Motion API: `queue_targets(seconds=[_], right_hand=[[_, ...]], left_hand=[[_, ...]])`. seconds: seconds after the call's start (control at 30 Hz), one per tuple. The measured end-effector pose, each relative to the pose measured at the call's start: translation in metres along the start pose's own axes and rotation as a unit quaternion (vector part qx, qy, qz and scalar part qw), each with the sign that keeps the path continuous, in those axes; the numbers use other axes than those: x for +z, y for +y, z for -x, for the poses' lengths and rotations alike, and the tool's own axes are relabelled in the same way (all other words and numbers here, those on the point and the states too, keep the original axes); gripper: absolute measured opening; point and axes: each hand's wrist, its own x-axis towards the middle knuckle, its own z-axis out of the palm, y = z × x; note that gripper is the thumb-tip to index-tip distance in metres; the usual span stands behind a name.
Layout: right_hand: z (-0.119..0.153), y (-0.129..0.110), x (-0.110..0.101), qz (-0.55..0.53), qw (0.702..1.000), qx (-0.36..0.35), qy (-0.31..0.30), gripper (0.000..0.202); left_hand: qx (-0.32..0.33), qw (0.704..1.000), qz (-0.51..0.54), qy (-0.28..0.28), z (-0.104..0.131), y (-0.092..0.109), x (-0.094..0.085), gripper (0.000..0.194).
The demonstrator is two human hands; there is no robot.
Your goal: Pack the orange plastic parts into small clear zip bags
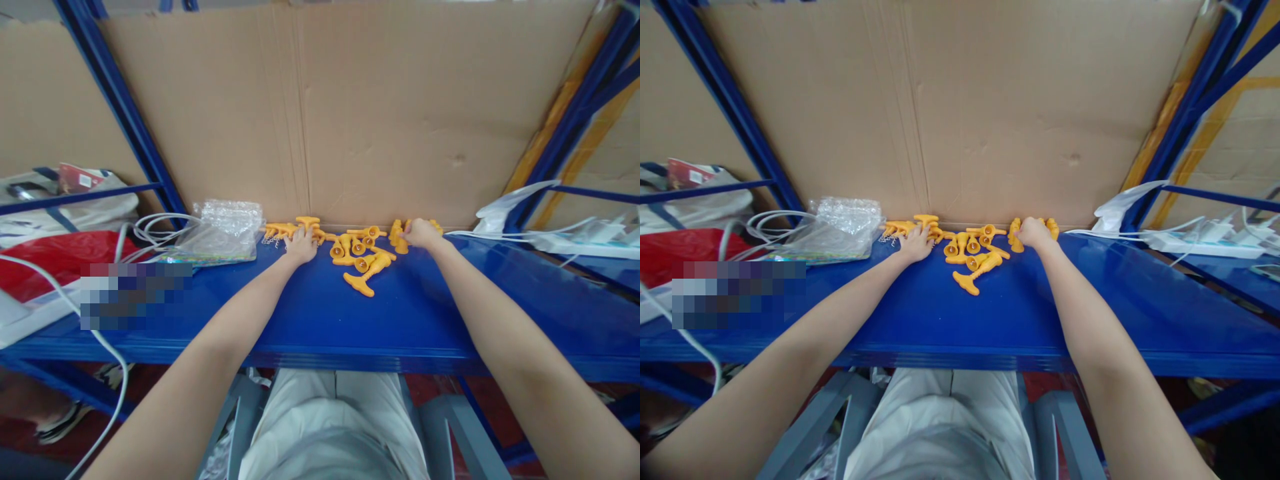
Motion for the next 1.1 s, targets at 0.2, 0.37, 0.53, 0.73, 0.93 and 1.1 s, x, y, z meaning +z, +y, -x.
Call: queue_targets(seconds=[0.2, 0.37, 0.53, 0.73, 0.93, 1.1], right_hand=[[-0.004, 0.000, 0.007, -0.044, 0.999, -0.008, 0.001, 0.026], [-0.004, -0.003, 0.011, -0.020, 1.000, -0.022, 0.005, 0.030], [0.011, -0.013, 0.004, 0.037, 0.999, -0.038, 0.003, 0.040], [0.027, -0.027, -0.005, 0.081, 0.995, -0.041, 0.028, 0.039], [0.027, -0.037, 0.005, 0.045, 0.982, -0.133, 0.130, 0.039], [0.020, -0.036, 0.026, 0.022, 0.967, -0.228, 0.114, 0.051]], left_hand=[[0.013, 0.999, 0.025, 0.021, -0.001, -0.001, 0.004, 0.062], [0.016, 0.999, 0.030, 0.030, -0.001, -0.002, 0.005, 0.060], [0.024, 0.999, 0.019, 0.041, 0.001, -0.001, 0.006, 0.057], [0.069, 0.993, 0.025, 0.089, 0.005, 0.002, 0.002, 0.048], [0.166, 0.980, -0.005, 0.111, 0.009, 0.006, -0.004, 0.035], [0.170, 0.984, -0.021, 0.037, 0.006, 0.006, 0.001, 0.034]])
